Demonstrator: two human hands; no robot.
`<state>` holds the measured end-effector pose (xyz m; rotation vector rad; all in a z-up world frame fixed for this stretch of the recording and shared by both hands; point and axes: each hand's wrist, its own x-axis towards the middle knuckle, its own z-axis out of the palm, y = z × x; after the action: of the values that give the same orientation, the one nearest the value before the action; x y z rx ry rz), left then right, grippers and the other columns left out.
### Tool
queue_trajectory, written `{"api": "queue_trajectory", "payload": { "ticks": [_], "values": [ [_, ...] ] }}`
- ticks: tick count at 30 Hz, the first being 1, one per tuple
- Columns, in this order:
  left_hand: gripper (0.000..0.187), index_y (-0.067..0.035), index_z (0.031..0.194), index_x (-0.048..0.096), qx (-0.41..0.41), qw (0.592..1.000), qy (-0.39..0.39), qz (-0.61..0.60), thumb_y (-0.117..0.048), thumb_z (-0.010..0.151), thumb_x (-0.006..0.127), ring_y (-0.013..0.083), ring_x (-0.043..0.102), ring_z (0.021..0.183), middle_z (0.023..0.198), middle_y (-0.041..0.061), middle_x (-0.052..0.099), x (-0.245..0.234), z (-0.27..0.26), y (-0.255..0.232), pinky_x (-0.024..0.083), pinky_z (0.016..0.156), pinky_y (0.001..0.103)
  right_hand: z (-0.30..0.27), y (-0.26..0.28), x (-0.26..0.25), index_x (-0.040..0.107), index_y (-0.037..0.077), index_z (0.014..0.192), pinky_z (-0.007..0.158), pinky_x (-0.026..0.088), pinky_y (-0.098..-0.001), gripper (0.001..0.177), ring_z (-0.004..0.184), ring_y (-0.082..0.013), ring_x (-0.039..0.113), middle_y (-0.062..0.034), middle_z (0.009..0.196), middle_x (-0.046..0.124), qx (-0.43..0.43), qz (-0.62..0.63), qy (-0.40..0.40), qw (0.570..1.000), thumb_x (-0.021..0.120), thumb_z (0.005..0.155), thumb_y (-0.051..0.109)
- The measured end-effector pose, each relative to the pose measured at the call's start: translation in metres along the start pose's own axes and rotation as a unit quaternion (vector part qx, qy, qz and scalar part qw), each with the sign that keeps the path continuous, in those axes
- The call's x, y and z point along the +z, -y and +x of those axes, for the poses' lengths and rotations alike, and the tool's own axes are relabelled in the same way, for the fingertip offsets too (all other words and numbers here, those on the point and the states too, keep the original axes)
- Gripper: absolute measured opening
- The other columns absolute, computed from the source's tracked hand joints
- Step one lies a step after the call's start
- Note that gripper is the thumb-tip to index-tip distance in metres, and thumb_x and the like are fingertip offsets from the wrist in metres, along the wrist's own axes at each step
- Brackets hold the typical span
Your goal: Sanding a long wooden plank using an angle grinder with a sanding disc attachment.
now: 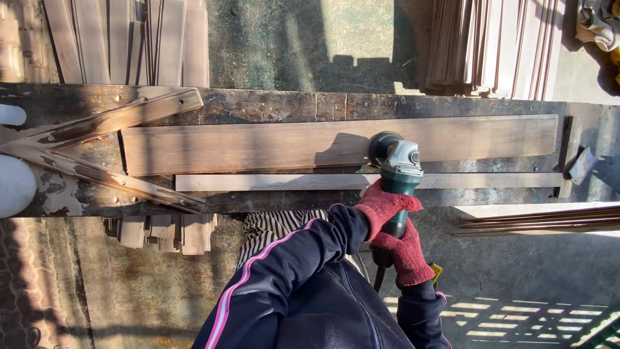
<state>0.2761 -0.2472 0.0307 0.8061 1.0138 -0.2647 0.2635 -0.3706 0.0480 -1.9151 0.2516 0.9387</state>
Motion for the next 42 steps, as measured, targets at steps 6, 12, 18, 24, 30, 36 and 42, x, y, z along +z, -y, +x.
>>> {"api": "queue_trajectory", "payload": {
  "ticks": [6,12,18,24,30,36,42],
  "values": [
    [0.066,-0.013,0.113,0.067,-0.01,0.999,-0.023,-0.044,-0.024,0.054,0.094,0.0316,0.072,0.095,0.093,0.01,0.072,-0.052,-0.017,0.013,0.053,0.093,0.045,-0.007,-0.01,0.026,0.069,0.009,0.096,0.073,0.054,-0.0387,0.061,0.073,-0.0256,0.067,-0.0142,0.077,0.072,-0.001,-0.063,0.064,0.996,0.101,0.045,0.015],
    [0.07,-0.009,0.116,0.068,0.005,0.98,-0.091,-0.178,-0.011,0.052,0.096,0.0319,0.073,0.082,0.089,0.012,0.071,-0.121,-0.031,0.021,0.059,0.08,0.05,-0.014,-0.001,0.081,0.072,0.012,0.105,0.079,0.054,-0.0383,0.072,0.085,-0.0256,0.069,-0.0135,0.086,0.075,0.028,-0.11,0.132,0.985,0.104,0.042,0.018],
    [0.082,-0.01,0.125,0.063,0.019,0.958,-0.216,-0.186,-0.016,0.051,0.099,0.0307,0.067,0.097,0.103,0.014,0.068,-0.187,-0.065,-0.006,0.055,0.085,0.055,-0.009,0.012,0.149,0.065,0.02,0.126,0.094,0.053,-0.0479,0.092,0.107,-0.036,0.069,-0.0159,0.106,0.073,-0.019,-0.222,0.258,0.94,0.104,0.044,0.037],
    [0.074,-0.008,0.117,0.07,0.002,0.972,-0.18,-0.149,-0.015,0.049,0.099,0.0313,0.07,0.09,0.091,0.013,0.071,-0.137,-0.049,-0.014,0.055,0.083,0.052,-0.021,0.026,0.11,0.07,0.018,0.119,0.085,0.053,-0.0445,0.084,0.092,-0.0282,0.068,-0.0129,0.093,0.072,0.007,-0.151,0.196,0.969,0.103,0.041,0.023],
    [0.07,-0.013,0.111,0.07,0.015,0.99,-0.059,-0.125,-0.015,0.046,0.095,0.0276,0.071,0.094,0.091,0.009,0.072,-0.072,-0.032,-0.008,0.054,0.092,0.044,-0.012,0.013,0.051,0.069,0.008,0.097,0.069,0.052,-0.0391,0.06,0.072,-0.0265,0.066,-0.0157,0.076,0.07,0.007,-0.067,0.064,0.996,0.1,0.046,0.011],
    [0.065,-0.011,0.109,0.071,0.013,0.989,-0.075,-0.13,-0.015,0.05,0.097,0.0283,0.072,0.086,0.087,0.011,0.072,-0.094,-0.043,-0.003,0.055,0.089,0.043,-0.011,0.003,0.072,0.071,0.011,0.099,0.074,0.053,-0.0374,0.062,0.077,-0.0247,0.067,-0.0111,0.08,0.072,0.023,-0.051,0.1,0.993,0.099,0.044,0.008],
    [0.07,-0.011,0.115,0.068,-0.022,0.987,-0.129,-0.097,-0.019,0.052,0.098,0.0203,0.069,0.083,0.084,0.007,0.07,-0.091,-0.052,-0.008,0.052,0.086,0.036,-0.009,0.005,0.067,0.072,0.014,0.103,0.079,0.053,-0.0402,0.071,0.084,-0.0262,0.068,-0.0116,0.085,0.072,0.024,-0.101,0.152,0.983,0.104,0.04,0.013]
  ]
}}
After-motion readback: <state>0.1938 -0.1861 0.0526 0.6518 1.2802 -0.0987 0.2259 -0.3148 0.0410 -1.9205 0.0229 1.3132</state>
